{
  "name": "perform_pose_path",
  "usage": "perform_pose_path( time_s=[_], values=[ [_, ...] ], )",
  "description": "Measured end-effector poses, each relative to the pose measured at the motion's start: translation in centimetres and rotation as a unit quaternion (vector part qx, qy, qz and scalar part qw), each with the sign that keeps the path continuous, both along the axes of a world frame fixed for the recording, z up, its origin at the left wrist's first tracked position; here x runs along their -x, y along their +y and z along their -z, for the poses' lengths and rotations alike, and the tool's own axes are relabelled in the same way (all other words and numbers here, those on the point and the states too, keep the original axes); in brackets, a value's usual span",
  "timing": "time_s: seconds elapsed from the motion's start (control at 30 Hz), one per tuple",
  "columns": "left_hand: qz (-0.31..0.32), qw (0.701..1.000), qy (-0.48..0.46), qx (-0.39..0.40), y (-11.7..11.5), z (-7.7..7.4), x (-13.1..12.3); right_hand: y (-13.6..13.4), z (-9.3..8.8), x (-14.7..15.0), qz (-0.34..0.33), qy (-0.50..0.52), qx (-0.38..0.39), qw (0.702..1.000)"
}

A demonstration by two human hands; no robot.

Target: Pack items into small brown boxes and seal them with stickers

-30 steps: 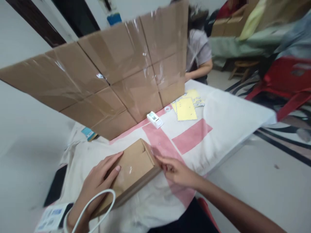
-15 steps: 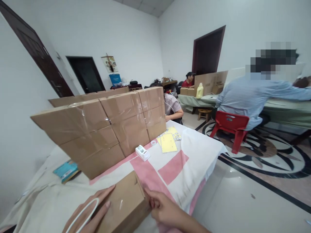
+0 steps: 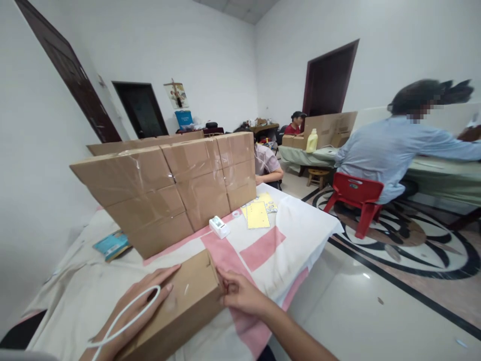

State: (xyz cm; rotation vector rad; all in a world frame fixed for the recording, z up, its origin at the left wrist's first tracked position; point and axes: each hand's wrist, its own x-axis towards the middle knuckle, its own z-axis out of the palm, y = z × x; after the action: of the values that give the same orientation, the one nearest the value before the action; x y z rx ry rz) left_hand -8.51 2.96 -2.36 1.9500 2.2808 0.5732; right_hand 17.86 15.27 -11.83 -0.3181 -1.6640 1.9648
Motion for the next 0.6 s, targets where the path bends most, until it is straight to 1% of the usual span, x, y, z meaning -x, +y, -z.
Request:
perform_pose_path(
  time_s=[0.1, 0.13, 0.17, 0.2, 0.27, 0.33, 0.4, 0.43, 0.47, 0.5, 0.53, 0.57, 0.6],
  values=[
    [0.014, 1.0, 0.004, 0.004, -0.2, -1.2, -0.9, -0.9, 0.5, -0.2, 0.036, -0.008, 0.023, 0.999],
    [0.024, 1.0, 0.0, 0.011, -0.2, -1.5, -1.2, -1.1, 0.5, -0.5, 0.052, -0.028, 0.014, 0.998],
    [0.031, 0.999, -0.006, 0.02, -0.1, -1.8, -1.5, -1.2, 0.5, -1.0, 0.069, -0.056, -0.012, 0.996],
    [0.036, 0.999, -0.013, 0.028, 0.0, -2.0, -1.9, -1.2, 0.3, -1.6, 0.084, -0.087, -0.054, 0.991],
    [0.049, 0.998, -0.025, 0.044, 0.6, -2.3, -2.7, -0.6, -0.2, -3.1, 0.093, -0.138, -0.168, 0.972],
    [0.076, 0.995, -0.034, 0.059, 1.5, -2.5, -3.9, 0.4, -0.9, -4.6, 0.068, -0.141, -0.264, 0.952],
    [0.108, 0.992, -0.028, 0.059, 2.6, -2.6, -5.0, 1.5, -1.4, -6.2, 0.038, -0.113, -0.31, 0.943],
    [0.107, 0.993, -0.009, 0.042, 3.1, -2.4, -5.5, 1.9, -1.5, -7.2, 0.037, -0.099, -0.324, 0.94],
    [0.089, 0.996, 0.019, 0.009, 3.5, -1.9, -5.9, 2.4, -1.5, -8.5, 0.049, -0.09, -0.335, 0.937],
    [0.059, 0.996, 0.051, -0.034, 3.6, -1.2, -6.2, 2.9, -1.4, -10.1, 0.075, -0.087, -0.344, 0.932],
    [0.024, 0.993, 0.08, -0.081, 3.5, -0.1, -6.2, 3.4, -1.3, -12.0, 0.111, -0.093, -0.35, 0.926],
    [-0.012, 0.988, 0.1, -0.121, 3.1, 1.4, -6.2, 4.1, -1.1, -14.2, 0.161, -0.105, -0.354, 0.915],
    [-0.025, 0.984, 0.099, -0.143, 2.3, 3.3, -6.1, 4.9, -0.8, -16.8, 0.227, -0.119, -0.345, 0.903]
  ],
)
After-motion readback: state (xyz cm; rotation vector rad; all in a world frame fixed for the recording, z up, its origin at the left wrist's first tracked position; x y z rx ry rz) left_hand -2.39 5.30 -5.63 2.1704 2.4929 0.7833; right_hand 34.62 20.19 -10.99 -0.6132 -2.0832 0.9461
